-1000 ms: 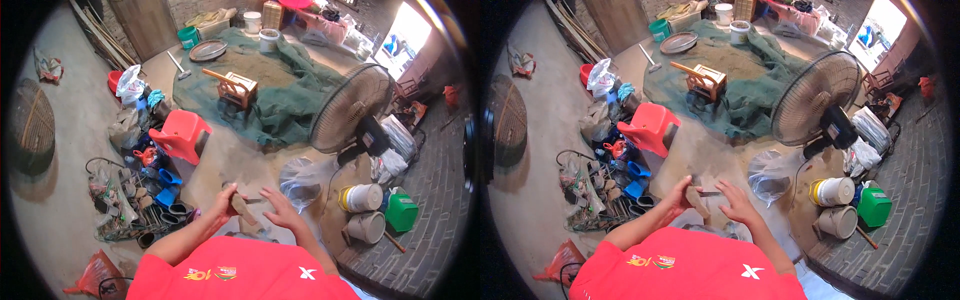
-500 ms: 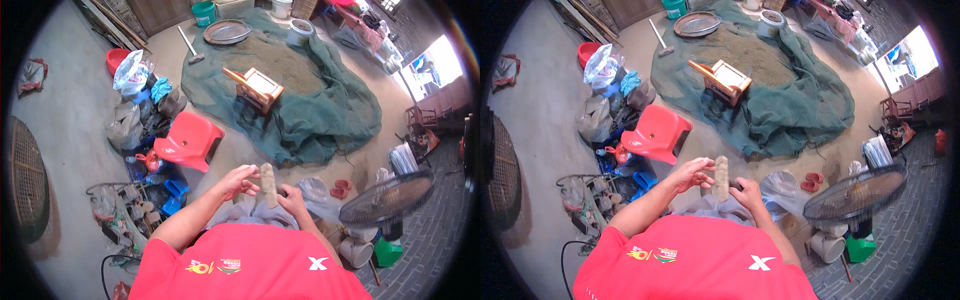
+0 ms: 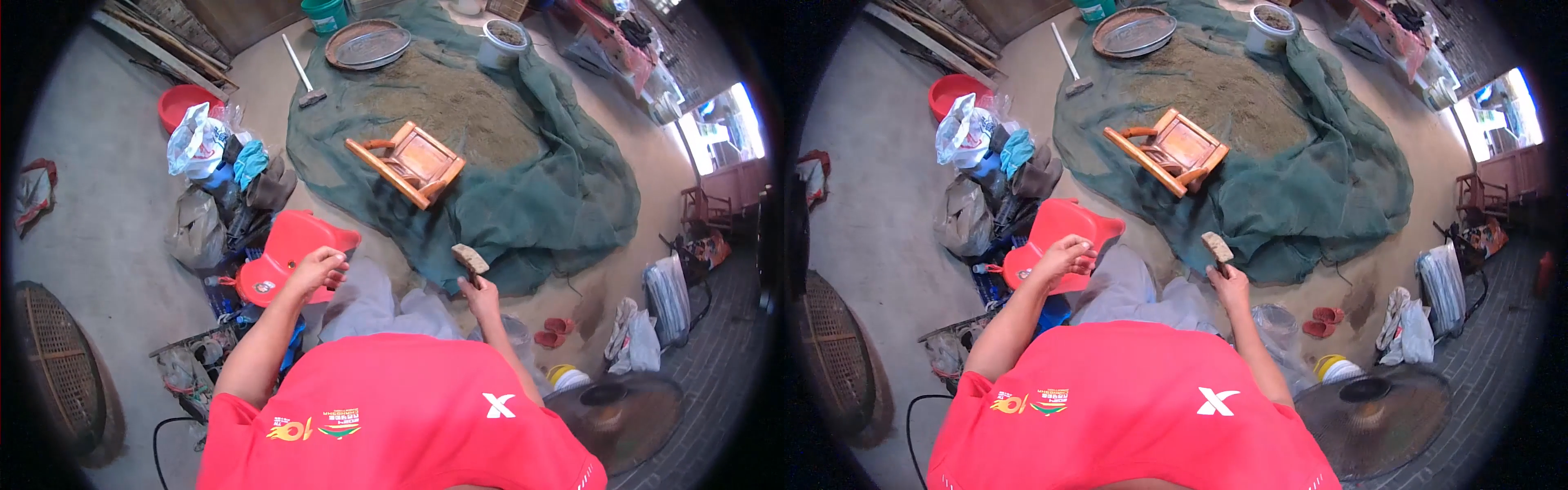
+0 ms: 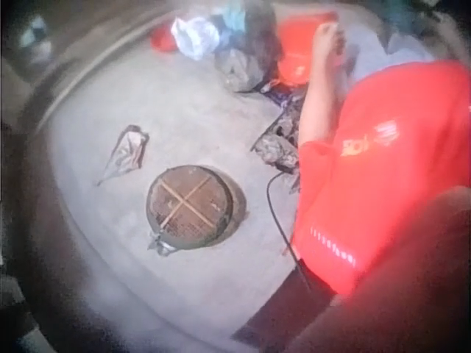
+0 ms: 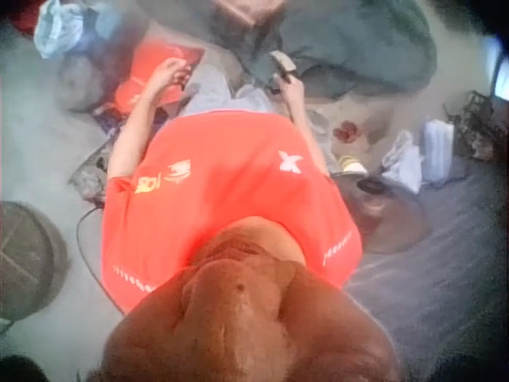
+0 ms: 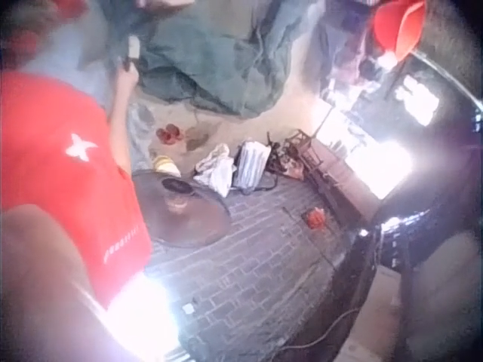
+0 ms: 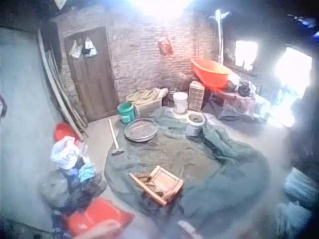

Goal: The person hammered the metal rim of a circular mesh screen while sitting on a low stool in a workshop area.

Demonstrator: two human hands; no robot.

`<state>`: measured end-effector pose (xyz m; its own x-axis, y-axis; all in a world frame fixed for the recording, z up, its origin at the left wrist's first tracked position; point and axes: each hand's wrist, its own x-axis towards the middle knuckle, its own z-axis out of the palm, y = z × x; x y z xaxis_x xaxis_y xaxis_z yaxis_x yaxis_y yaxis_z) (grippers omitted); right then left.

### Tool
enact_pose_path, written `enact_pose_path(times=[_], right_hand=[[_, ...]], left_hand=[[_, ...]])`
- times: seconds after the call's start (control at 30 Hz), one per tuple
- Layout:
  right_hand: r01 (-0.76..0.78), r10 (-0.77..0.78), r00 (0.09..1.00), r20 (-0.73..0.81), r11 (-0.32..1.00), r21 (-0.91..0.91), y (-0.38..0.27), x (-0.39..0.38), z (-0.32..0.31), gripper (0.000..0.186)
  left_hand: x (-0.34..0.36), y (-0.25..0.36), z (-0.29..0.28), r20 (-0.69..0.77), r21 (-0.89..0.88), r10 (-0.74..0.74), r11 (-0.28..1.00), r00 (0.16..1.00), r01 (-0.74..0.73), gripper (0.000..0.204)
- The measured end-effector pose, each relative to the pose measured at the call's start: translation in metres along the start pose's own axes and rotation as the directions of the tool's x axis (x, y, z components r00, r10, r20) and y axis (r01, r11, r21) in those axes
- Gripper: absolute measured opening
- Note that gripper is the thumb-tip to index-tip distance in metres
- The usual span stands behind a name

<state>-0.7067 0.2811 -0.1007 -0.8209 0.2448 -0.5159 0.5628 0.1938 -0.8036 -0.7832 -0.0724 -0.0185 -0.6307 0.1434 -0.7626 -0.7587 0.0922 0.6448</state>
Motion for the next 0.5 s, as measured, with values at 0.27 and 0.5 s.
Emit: enact_pose_path(times=[0.27,0.5], right_hand=[[-0.051,0.056,0.998,0.039,0.990,-0.130,-0.042,0.053,0.025,0.029],[-0.133,0.132,0.991,-0.025,0.941,-0.310,-0.061,0.095,0.056,0.031]], left_hand=[[0.066,0.044,-0.048,-0.042,-0.010,-0.062,0.998,0.997,0.061,0.021],[0.236,0.083,-0.088,0.020,0.591,0.229,0.782,0.973,-0.196,0.022]])
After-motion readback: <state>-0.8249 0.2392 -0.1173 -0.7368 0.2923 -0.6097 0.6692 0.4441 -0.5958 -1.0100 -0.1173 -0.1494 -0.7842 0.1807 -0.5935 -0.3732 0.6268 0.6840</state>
